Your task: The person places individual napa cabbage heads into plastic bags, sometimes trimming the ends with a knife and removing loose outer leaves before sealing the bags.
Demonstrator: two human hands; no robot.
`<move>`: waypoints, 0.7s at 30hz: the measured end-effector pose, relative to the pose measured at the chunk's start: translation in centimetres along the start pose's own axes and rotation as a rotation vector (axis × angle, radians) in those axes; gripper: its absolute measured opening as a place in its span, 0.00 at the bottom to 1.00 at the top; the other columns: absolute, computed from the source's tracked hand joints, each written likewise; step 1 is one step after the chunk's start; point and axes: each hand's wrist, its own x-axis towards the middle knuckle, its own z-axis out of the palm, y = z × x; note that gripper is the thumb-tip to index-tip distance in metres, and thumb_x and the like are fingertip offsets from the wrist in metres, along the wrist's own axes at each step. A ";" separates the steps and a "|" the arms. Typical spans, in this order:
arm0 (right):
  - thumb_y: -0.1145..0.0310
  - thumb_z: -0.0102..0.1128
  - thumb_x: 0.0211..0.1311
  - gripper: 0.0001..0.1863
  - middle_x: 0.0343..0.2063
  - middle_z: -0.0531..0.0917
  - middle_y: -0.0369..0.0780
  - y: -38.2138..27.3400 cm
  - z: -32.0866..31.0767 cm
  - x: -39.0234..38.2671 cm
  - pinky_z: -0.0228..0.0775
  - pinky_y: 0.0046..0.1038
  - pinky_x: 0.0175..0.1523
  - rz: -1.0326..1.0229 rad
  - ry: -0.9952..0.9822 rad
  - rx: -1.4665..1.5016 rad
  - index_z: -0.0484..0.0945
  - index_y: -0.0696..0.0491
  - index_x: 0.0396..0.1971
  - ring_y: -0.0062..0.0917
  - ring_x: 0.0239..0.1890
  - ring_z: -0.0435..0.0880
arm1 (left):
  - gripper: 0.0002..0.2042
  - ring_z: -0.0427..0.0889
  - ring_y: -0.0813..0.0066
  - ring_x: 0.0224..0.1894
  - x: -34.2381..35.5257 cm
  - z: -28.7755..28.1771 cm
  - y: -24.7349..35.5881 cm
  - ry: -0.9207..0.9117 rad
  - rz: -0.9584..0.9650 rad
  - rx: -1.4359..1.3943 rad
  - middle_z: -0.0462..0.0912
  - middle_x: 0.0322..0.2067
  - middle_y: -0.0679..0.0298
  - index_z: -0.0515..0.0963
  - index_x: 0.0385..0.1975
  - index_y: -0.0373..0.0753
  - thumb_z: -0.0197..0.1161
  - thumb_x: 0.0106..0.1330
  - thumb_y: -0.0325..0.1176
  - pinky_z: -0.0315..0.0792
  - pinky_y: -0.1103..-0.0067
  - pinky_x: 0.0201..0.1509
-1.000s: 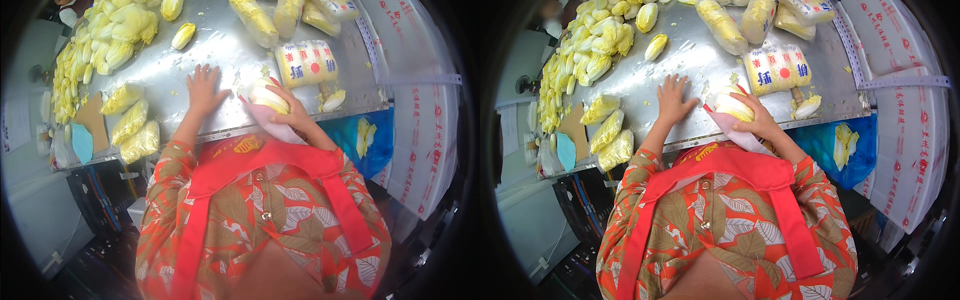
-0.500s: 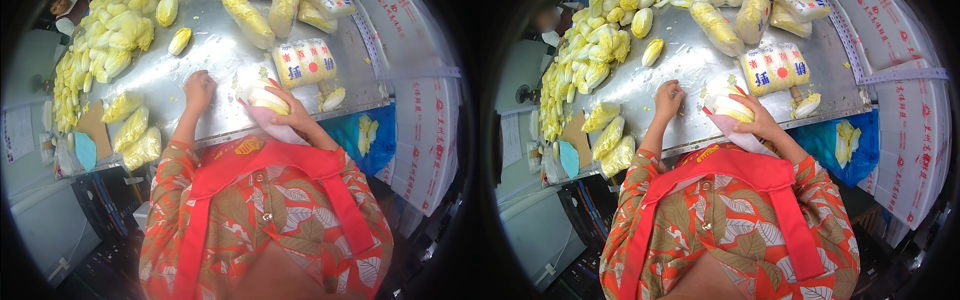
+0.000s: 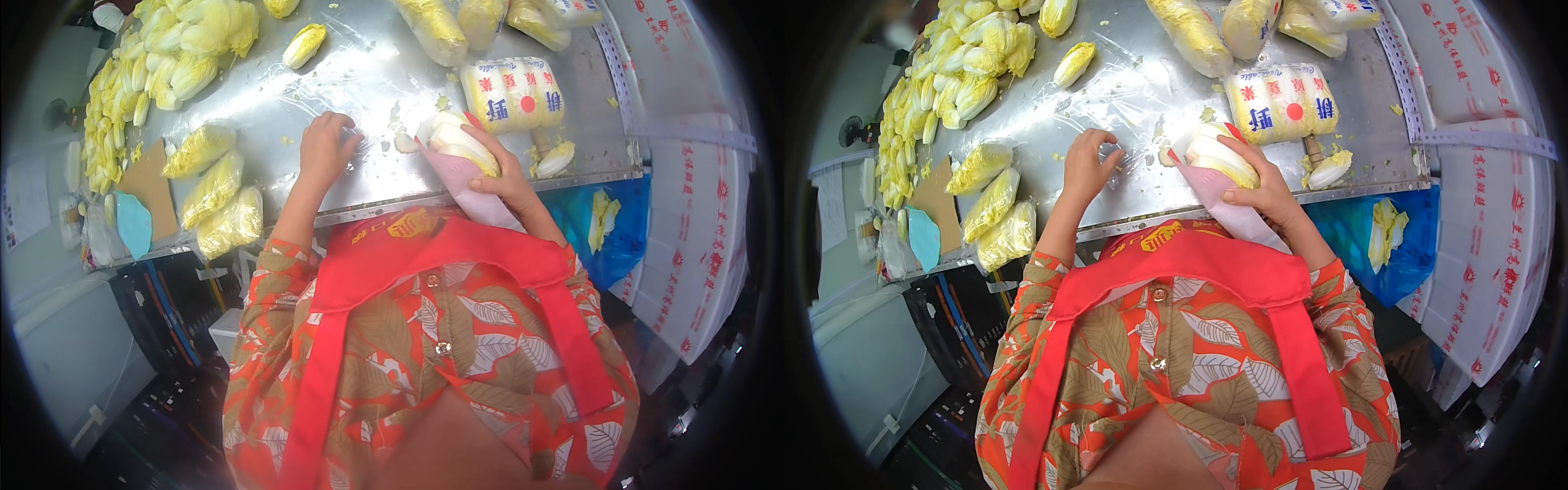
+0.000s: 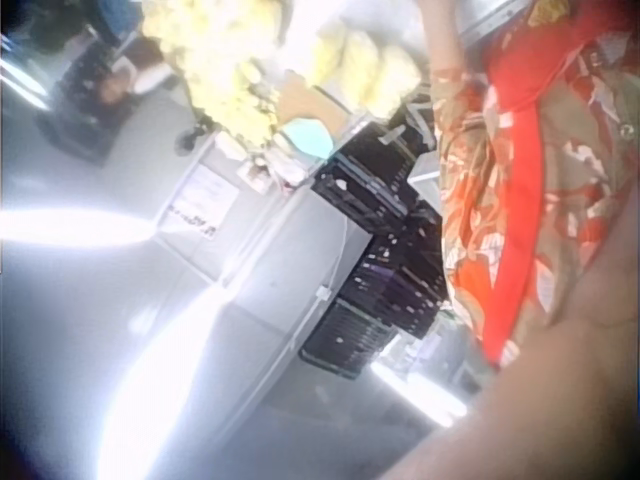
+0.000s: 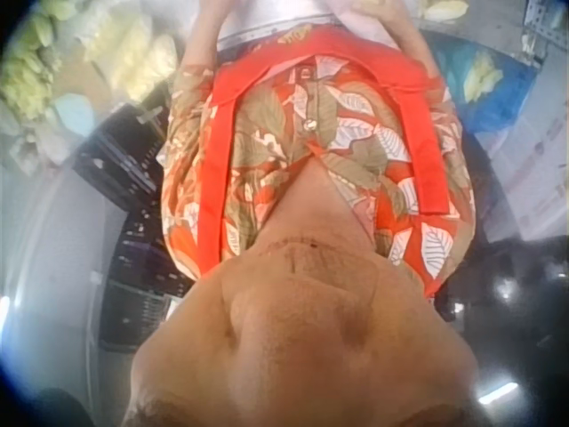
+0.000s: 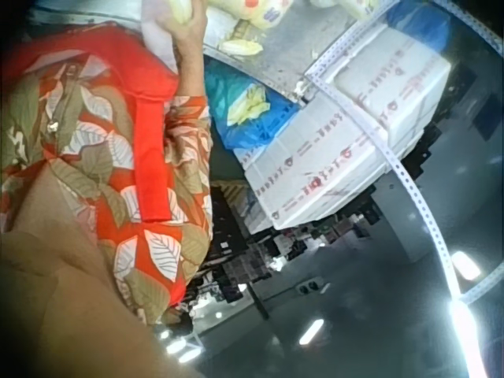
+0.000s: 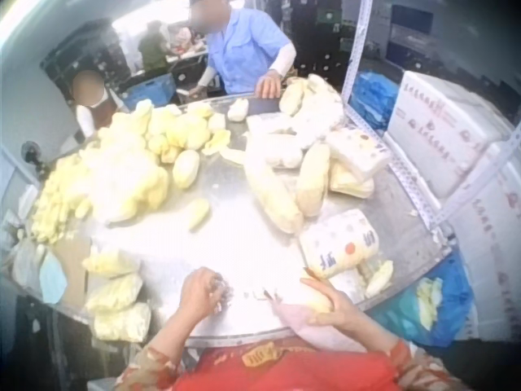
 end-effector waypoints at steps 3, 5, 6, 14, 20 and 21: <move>0.60 0.69 0.32 0.45 0.57 0.65 0.43 0.0 0.2 -0.1 0.55 0.27 0.63 0.010 0.001 0.010 0.68 0.52 0.60 0.32 0.60 0.65 | 0.14 0.73 0.59 0.49 0.2 0.1 0.2 0.036 0.047 0.066 0.76 0.42 0.59 0.76 0.33 0.41 0.71 0.48 0.35 0.65 0.68 0.52; 0.60 0.69 0.33 0.44 0.57 0.65 0.44 -0.4 0.7 0.0 0.55 0.27 0.63 0.012 -0.009 0.003 0.68 0.52 0.60 0.32 0.60 0.65 | 0.15 0.71 0.60 0.51 0.1 0.8 -0.1 0.037 0.052 0.076 0.75 0.44 0.61 0.76 0.32 0.42 0.72 0.46 0.37 0.63 0.67 0.54; 0.60 0.69 0.33 0.44 0.57 0.65 0.44 -0.4 0.8 0.0 0.55 0.27 0.63 0.009 -0.014 -0.002 0.68 0.52 0.59 0.32 0.60 0.65 | 0.15 0.70 0.61 0.52 0.1 1.2 -0.5 0.032 0.033 0.072 0.75 0.45 0.61 0.76 0.32 0.42 0.72 0.46 0.37 0.63 0.67 0.54; 0.59 0.69 0.34 0.44 0.56 0.65 0.44 -0.1 1.0 0.4 0.55 0.27 0.63 0.001 -0.022 -0.016 0.68 0.52 0.59 0.32 0.60 0.65 | 0.11 0.72 0.61 0.49 0.5 2.2 -1.9 0.046 -0.034 0.025 0.76 0.43 0.61 0.78 0.28 0.42 0.72 0.46 0.35 0.65 0.68 0.52; 0.59 0.69 0.34 0.44 0.57 0.65 0.44 0.1 0.7 0.8 0.55 0.28 0.63 -0.006 -0.025 -0.042 0.68 0.53 0.59 0.33 0.60 0.65 | 0.05 0.75 0.60 0.45 1.4 1.9 -3.2 -0.010 -0.112 -0.107 0.79 0.40 0.62 0.79 0.30 0.45 0.63 0.55 0.34 0.65 0.67 0.51; 0.59 0.69 0.34 0.44 0.57 0.65 0.44 0.1 0.7 0.9 0.55 0.27 0.63 -0.001 -0.026 -0.039 0.68 0.53 0.59 0.32 0.60 0.65 | 0.05 0.76 0.61 0.44 1.7 1.4 -3.4 0.036 -0.159 -0.212 0.80 0.39 0.61 0.78 0.31 0.44 0.61 0.57 0.34 0.67 0.68 0.50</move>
